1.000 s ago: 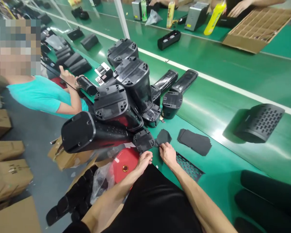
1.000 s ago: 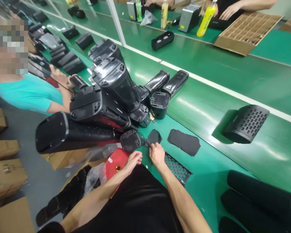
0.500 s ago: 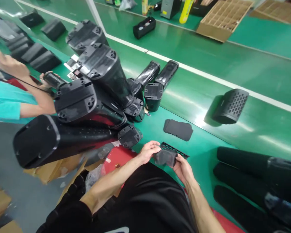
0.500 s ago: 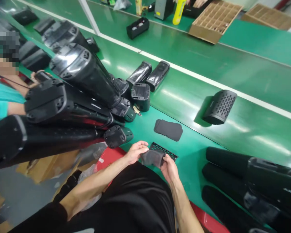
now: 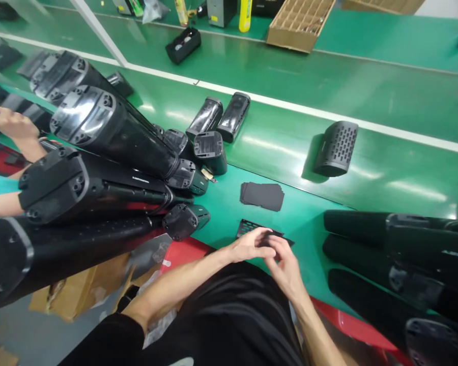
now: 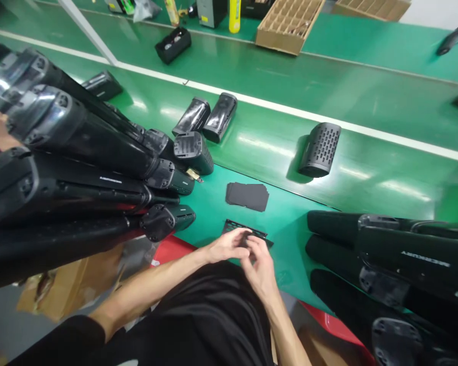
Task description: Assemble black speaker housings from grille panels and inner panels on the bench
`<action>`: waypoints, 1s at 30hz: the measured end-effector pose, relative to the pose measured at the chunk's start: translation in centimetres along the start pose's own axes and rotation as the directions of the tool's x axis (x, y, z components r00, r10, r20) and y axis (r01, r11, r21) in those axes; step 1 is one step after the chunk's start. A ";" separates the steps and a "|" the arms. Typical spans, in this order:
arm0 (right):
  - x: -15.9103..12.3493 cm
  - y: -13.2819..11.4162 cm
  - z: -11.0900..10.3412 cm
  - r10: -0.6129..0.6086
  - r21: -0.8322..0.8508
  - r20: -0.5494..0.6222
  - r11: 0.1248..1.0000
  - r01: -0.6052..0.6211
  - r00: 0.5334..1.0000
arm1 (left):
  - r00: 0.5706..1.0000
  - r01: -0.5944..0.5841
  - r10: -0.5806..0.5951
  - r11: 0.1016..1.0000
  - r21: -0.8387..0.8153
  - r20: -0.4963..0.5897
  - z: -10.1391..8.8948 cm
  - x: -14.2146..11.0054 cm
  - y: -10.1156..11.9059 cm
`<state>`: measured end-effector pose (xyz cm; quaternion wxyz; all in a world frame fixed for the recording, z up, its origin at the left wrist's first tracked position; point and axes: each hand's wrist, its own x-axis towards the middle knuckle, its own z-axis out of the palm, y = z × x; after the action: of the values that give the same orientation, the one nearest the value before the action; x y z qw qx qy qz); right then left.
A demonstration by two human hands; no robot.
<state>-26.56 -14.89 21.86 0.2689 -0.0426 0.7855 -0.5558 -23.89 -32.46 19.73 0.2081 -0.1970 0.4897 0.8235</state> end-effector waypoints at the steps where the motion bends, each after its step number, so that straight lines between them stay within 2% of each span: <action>1: -0.2 0.0 0.0 -0.029 -0.014 0.073 0.999 0.030 0.997 | 0.998 0.030 -0.032 0.999 -0.044 -0.052 0.3 0.3 -0.2; 2: -0.3 0.2 0.0 -0.022 -0.013 0.091 1.000 0.023 0.996 | 0.990 0.065 -0.075 0.994 -0.086 -0.119 0.5 0.6 -0.4; 3: -0.2 0.7 -0.2 0.013 -0.011 0.043 1.000 -0.013 0.999 | 0.977 0.103 -0.126 0.986 -0.133 -0.175 0.5 0.8 -0.6; 4: -0.1 1.3 -0.5 0.061 -0.004 -0.056 0.998 -0.062 0.997 | 0.964 0.143 -0.179 0.972 -0.185 -0.198 0.4 1.0 -0.7; 6: 0.4 2.9 -1.2 0.169 0.084 -0.253 0.985 -0.153 0.952 | 0.955 0.216 -0.261 0.938 -0.272 -0.141 0.1 1.1 -0.6; 7: 0.7 3.6 -1.6 0.235 0.172 -0.267 0.966 -0.193 0.935 | 0.956 0.239 -0.278 0.924 -0.299 -0.095 -0.1 1.0 -0.4; 8: 1.0 4.2 -1.9 0.297 0.277 -0.210 0.932 -0.234 0.932 | 0.957 0.255 -0.286 0.913 -0.320 -0.054 -0.2 1.0 -0.2; 9: 1.2 4.6 -2.0 0.338 0.382 -0.099 0.881 -0.278 0.936 | 0.957 0.263 -0.288 0.903 -0.341 -0.024 -0.2 0.9 0.1; 11: 1.5 4.8 -1.9 0.352 0.522 0.162 0.762 -0.382 0.922 | 0.954 0.281 -0.301 0.879 -0.385 0.009 -0.3 1.0 0.6; 12: 1.5 4.7 -1.8 0.344 0.552 0.254 0.716 -0.427 0.904 | 0.948 0.300 -0.319 0.865 -0.402 0.021 -0.4 1.0 0.9; 13: 1.5 4.5 -1.6 0.344 0.571 0.299 0.683 -0.456 0.890 | 0.937 0.330 -0.346 0.850 -0.410 0.037 -0.5 1.1 1.1; 15: 1.5 4.2 -1.3 0.386 0.594 0.277 0.651 -0.473 0.880 | 0.915 0.386 -0.401 0.836 -0.390 0.045 -0.9 1.1 1.4; 17: 1.4 4.1 -1.3 0.436 0.540 0.154 0.715 -0.445 0.887 | 0.904 0.407 -0.427 0.856 -0.320 0.008 -1.3 1.2 1.3; 19: 1.5 4.4 -1.3 0.439 0.404 0.028 0.817 -0.411 0.898 | 0.915 0.375 -0.394 0.910 -0.175 -0.085 -1.8 1.2 1.0; 21: 1.8 5.0 -1.5 0.420 0.267 -0.066 0.881 -0.390 0.905 | 0.946 0.283 -0.249 0.947 0.153 -0.210 -2.2 1.3 0.5; 23: 2.2 5.6 -1.6 0.403 0.175 -0.137 0.909 -0.379 0.905 | 0.961 0.183 -0.047 0.847 0.499 -0.272 -2.7 1.6 -0.2; 24: 2.5 6.0 -1.6 0.390 0.118 -0.169 0.920 -0.374 0.905 | 0.961 0.153 0.026 0.777 0.611 -0.274 -2.9 1.8 -0.5; 26: 3.2 6.7 -1.6 0.356 -0.009 -0.218 0.930 -0.367 0.909 | 0.956 0.139 0.093 0.695 0.705 -0.280 -3.4 2.2 -1.0; 30: 4.2 7.7 -1.5 0.303 -0.223 -0.246 0.907 -0.358 0.921 | 0.940 0.165 0.139 0.611 0.774 -0.311 -4.0 2.9 -2.0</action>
<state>-29.03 -12.19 13.77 0.2687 0.1140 0.8717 -0.3936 -24.78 -34.70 15.02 0.1916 -0.2277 0.8289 0.4737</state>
